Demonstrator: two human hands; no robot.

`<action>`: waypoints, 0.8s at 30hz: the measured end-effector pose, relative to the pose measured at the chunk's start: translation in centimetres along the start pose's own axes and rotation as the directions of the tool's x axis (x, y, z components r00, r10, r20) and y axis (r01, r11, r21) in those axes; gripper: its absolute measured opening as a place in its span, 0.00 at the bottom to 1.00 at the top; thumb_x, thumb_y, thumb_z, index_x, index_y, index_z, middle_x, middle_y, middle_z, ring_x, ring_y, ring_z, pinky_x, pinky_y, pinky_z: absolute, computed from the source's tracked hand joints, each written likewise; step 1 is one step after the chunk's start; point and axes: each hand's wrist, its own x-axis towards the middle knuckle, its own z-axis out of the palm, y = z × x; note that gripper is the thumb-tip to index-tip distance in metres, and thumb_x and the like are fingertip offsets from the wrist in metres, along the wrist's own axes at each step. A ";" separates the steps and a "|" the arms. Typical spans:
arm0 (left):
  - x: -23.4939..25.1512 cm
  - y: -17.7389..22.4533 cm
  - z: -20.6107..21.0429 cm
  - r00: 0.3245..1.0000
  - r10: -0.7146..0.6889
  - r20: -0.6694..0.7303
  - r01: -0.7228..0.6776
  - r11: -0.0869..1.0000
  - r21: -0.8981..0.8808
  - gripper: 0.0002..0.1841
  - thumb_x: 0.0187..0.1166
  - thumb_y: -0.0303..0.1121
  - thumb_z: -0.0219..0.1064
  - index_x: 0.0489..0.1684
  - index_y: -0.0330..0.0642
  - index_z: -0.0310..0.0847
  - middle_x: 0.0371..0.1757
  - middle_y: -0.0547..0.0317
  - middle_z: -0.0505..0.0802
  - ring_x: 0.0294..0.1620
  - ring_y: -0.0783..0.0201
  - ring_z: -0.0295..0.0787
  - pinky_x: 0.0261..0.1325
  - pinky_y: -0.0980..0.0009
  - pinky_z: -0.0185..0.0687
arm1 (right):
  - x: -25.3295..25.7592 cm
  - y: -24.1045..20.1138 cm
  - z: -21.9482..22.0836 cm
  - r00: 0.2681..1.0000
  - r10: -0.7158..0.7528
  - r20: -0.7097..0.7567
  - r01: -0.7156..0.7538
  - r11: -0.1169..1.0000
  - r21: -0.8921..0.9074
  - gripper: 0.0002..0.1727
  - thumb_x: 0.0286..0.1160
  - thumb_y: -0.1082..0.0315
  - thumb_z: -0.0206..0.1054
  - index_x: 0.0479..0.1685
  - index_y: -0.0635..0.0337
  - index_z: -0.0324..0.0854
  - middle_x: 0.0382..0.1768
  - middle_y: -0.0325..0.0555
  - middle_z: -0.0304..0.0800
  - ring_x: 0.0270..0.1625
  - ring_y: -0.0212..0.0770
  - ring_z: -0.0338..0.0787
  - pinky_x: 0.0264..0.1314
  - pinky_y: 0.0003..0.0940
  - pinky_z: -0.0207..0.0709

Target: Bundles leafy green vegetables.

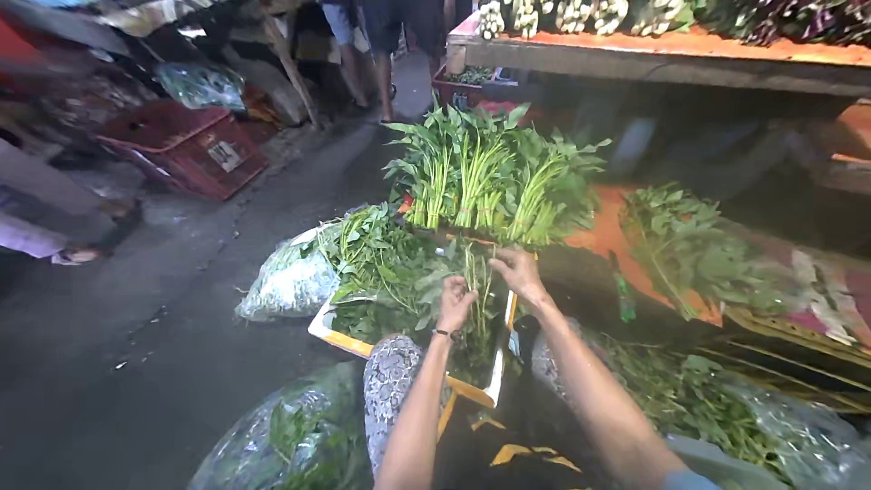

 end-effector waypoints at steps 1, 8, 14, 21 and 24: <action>0.0 -0.1 0.2 1.000 -0.001 0.001 0.001 1.000 -0.010 0.30 0.76 0.20 0.66 0.77 0.24 0.58 0.50 0.44 0.88 0.40 0.69 0.83 0.43 0.72 0.78 | 0.0 0.1 0.3 0.999 0.013 -0.038 -0.010 0.996 0.091 0.15 0.81 0.66 0.69 0.61 0.64 0.89 0.59 0.60 0.89 0.59 0.51 0.88 0.67 0.47 0.79; -0.2 0.2 0.4 1.000 -0.004 -0.009 0.003 0.994 -0.113 0.29 0.75 0.20 0.70 0.76 0.24 0.64 0.51 0.43 0.91 0.45 0.67 0.89 0.53 0.70 0.85 | -0.9 0.3 3.0 0.999 0.038 0.025 -0.045 0.825 0.564 0.12 0.84 0.72 0.62 0.57 0.71 0.82 0.39 0.49 0.87 0.29 0.33 0.85 0.35 0.30 0.85; 0.1 1.5 -0.9 0.998 -0.062 -0.003 0.059 0.973 -0.222 0.23 0.75 0.16 0.66 0.68 0.29 0.67 0.33 0.56 0.91 0.30 0.73 0.87 0.37 0.77 0.83 | -1.4 -1.4 2.7 0.993 0.100 0.059 -0.112 0.699 0.706 0.08 0.86 0.74 0.59 0.50 0.69 0.81 0.36 0.48 0.87 0.24 0.35 0.86 0.31 0.32 0.88; 1.9 4.0 -3.3 0.956 -0.109 -0.273 0.009 0.940 -0.342 0.19 0.83 0.22 0.63 0.71 0.29 0.70 0.53 0.45 0.87 0.47 0.62 0.86 0.51 0.66 0.85 | -2.4 -2.1 0.3 0.980 -0.158 -0.118 0.197 0.771 0.606 0.07 0.78 0.77 0.60 0.43 0.67 0.85 0.41 0.44 0.90 0.43 0.32 0.88 0.53 0.31 0.84; 3.1 4.5 -6.1 0.935 -0.120 -0.335 -0.011 0.931 -0.364 0.18 0.82 0.23 0.64 0.69 0.31 0.72 0.51 0.47 0.88 0.45 0.63 0.86 0.49 0.67 0.85 | -2.6 -2.0 -1.7 0.948 -0.212 -0.239 0.318 0.703 0.636 0.11 0.77 0.77 0.58 0.48 0.66 0.85 0.43 0.43 0.91 0.41 0.34 0.91 0.50 0.34 0.88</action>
